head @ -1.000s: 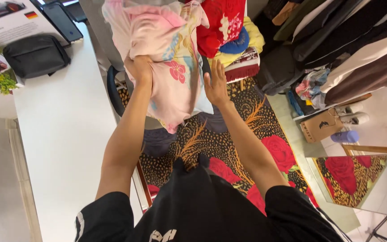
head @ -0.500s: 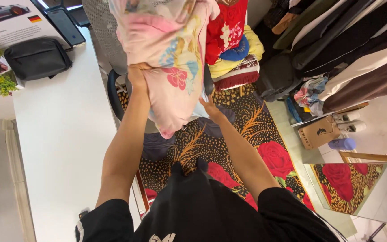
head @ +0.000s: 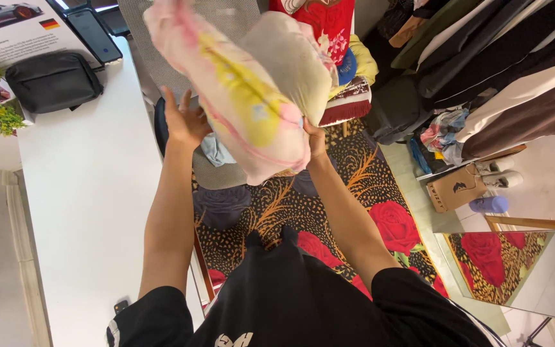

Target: The person picks up and fluffs several cushions and pillows, then places them on a chair. They handle a floral pillow, a light blue pillow, a red cartoon-print pillow, a blue neck pillow, and a yellow pillow, smoothing each one before stacking them on the chair.

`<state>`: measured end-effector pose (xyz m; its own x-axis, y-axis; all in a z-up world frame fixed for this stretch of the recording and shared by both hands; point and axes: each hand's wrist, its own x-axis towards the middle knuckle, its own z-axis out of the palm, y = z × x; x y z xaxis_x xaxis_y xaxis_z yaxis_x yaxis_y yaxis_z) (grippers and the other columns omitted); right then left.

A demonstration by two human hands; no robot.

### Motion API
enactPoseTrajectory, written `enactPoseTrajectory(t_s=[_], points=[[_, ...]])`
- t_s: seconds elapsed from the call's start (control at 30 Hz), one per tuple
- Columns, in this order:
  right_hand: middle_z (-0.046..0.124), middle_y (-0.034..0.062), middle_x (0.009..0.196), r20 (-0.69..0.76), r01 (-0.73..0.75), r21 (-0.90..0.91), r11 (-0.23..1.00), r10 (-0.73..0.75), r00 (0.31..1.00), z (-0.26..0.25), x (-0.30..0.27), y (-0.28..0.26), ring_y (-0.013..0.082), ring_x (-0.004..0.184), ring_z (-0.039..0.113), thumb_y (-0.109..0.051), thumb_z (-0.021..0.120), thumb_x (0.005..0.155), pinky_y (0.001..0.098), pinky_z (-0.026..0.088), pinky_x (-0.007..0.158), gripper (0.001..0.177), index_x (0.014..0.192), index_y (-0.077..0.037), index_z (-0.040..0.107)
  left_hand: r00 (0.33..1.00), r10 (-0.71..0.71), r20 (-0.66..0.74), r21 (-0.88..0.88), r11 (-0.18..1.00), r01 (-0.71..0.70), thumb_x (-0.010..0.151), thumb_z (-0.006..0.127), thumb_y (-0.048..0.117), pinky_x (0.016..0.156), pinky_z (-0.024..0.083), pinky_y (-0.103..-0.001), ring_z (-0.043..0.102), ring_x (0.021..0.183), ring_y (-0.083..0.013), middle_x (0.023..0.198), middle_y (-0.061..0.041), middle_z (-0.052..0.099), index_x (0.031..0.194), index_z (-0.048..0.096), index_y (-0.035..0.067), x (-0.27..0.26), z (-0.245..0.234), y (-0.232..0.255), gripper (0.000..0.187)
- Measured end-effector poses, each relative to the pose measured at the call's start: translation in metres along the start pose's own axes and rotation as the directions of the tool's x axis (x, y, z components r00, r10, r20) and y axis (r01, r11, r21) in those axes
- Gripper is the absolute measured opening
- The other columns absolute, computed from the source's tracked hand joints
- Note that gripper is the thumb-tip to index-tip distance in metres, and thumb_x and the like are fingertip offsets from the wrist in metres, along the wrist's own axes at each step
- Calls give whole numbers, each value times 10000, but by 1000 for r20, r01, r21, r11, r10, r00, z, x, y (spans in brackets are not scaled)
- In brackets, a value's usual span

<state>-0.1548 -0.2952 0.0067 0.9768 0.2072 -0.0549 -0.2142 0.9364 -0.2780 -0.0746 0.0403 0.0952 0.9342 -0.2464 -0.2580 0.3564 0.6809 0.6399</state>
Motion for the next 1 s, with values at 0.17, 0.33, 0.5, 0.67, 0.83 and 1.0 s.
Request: enactPoseTrajectory(t_s=[0.17, 0.33, 0.5, 0.67, 0.83, 1.0], points=[[637, 242, 1459, 111, 10, 0, 1000, -10, 994, -18, -3, -2, 413, 1340, 627, -128, 789, 857, 557, 528, 1149, 758, 1537, 36, 498, 998, -64, 5, 95, 994, 63, 970, 626, 521, 1045, 596, -431, 703, 1203, -288, 1387, -129, 672, 1501, 526, 31, 4, -14, 13, 729], [666, 238, 1426, -12, 24, -240, 970, -28, 1000, -10, -10, -36, 414, 1318, 649, -97, 753, 867, 553, 508, 1187, 730, 1533, 63, 501, 991, -78, 109, 259, 965, 47, 923, 616, 360, 1051, 593, -422, 707, 1193, -292, 1373, -146, 676, 1485, 539, 17, 30, -53, 10, 662], [609, 111, 1383, -629, -309, -570, 762, -161, 761, -8, -8, -96, 343, 1244, 605, -166, 643, 845, 595, 444, 1021, 660, 1476, -130, 454, 970, -8, 243, 233, 971, -51, 930, 608, 331, 1033, 595, -414, 708, 1174, -286, 1352, -145, 685, 1463, 554, 10, 35, -40, 44, 625], [495, 163, 1608, -550, -350, -800, 487, -362, 753, -43, 44, -97, 346, 1450, 526, -391, 609, 1018, 541, 398, 1204, 736, 1642, -119, 332, 944, -11, 330, 229, 971, -69, 936, 599, 301, 1016, 597, -405, 710, 1156, -281, 1332, -144, 693, 1442, 570, 2, 46, -2, 44, 589], [313, 156, 1744, -9, 343, -866, 365, -696, 718, 46, 51, -78, 330, 1615, 295, -584, 436, 1077, 491, 277, 1292, 839, 1708, -55, 273, 926, -18, 378, 233, 969, -76, 942, 591, 272, 999, 598, -396, 712, 1137, -276, 1311, -143, 702, 1421, 585, -5, 61, 30, 32, 553], [174, 126, 1815, 342, 439, -853, 282, -334, 878, 70, 48, 12, 295, 1698, 147, -697, 307, 1121, 442, 168, 1383, 895, 1732, -56, 178, 933, -60, 356, 262, 964, -38, 948, 582, 243, 982, 600, -387, 713, 1118, -271, 1291, -142, 710, 1400, 600, -12, 57, 25, 25, 519]])
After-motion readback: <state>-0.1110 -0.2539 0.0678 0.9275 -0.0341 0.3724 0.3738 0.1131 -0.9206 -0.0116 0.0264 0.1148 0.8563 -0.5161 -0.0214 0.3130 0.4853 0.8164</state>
